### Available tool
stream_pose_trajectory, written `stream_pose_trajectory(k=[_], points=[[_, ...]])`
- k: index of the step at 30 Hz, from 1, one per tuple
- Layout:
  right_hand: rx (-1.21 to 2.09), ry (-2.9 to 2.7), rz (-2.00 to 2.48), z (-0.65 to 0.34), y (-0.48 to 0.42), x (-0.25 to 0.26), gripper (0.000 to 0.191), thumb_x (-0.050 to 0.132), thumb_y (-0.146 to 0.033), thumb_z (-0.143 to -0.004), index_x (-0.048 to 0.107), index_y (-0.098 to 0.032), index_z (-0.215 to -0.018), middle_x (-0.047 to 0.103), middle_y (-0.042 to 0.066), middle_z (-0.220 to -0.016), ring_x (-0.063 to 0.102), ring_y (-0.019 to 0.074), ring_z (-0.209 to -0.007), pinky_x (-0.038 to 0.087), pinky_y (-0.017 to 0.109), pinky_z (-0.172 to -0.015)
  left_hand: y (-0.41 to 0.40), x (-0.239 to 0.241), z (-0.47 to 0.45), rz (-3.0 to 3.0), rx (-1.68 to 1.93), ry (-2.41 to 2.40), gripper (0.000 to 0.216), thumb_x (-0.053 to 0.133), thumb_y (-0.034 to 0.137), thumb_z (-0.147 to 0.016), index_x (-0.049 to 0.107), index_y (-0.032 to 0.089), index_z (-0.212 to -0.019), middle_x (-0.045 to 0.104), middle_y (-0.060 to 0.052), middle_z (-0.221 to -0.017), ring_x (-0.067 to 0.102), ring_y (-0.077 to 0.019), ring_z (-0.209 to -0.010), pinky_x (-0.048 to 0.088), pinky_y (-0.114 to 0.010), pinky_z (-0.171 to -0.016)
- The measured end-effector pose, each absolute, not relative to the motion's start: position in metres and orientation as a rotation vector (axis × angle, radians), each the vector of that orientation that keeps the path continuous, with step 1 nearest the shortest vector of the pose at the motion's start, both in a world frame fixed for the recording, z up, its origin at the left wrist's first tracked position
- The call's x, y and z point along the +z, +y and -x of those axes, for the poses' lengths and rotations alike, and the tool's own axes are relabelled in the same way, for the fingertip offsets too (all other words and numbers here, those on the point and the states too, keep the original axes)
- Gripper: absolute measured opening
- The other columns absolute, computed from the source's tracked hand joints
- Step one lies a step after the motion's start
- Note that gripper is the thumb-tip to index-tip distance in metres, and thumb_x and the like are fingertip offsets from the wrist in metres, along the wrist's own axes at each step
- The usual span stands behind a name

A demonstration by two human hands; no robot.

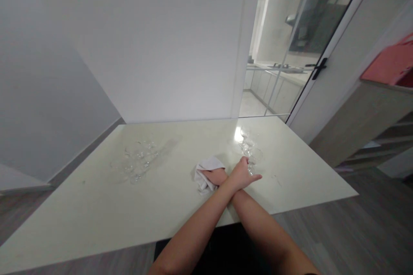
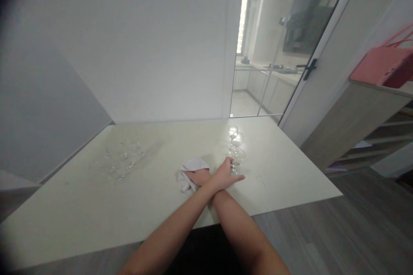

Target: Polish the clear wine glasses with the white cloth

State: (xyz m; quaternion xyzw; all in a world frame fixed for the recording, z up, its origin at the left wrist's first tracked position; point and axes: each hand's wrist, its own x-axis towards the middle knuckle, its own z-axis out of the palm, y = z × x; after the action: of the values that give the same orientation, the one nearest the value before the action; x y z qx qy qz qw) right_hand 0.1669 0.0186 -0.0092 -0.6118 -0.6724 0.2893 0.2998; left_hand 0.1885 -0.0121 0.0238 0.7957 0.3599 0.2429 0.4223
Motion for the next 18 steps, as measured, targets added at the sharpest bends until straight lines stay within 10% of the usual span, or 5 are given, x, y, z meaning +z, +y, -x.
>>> stream_pose_trajectory(k=[18], points=[[0.669,-1.814,1.732,-0.160,-0.001,0.023,0.039,0.058,-0.044,-0.083,0.063,-0.032,-0.120,0.061,-0.002,-0.129,0.052,0.0241,-0.125,0.036,0.031,-0.107,-0.021,0.029,-0.178,-2.407,0.412,0.918,0.033,0.066,0.047,-0.073,0.064,0.020,-0.092,0.061,-0.009,-0.103,0.055,-0.0275,-0.102,0.047,-0.038,-0.088]])
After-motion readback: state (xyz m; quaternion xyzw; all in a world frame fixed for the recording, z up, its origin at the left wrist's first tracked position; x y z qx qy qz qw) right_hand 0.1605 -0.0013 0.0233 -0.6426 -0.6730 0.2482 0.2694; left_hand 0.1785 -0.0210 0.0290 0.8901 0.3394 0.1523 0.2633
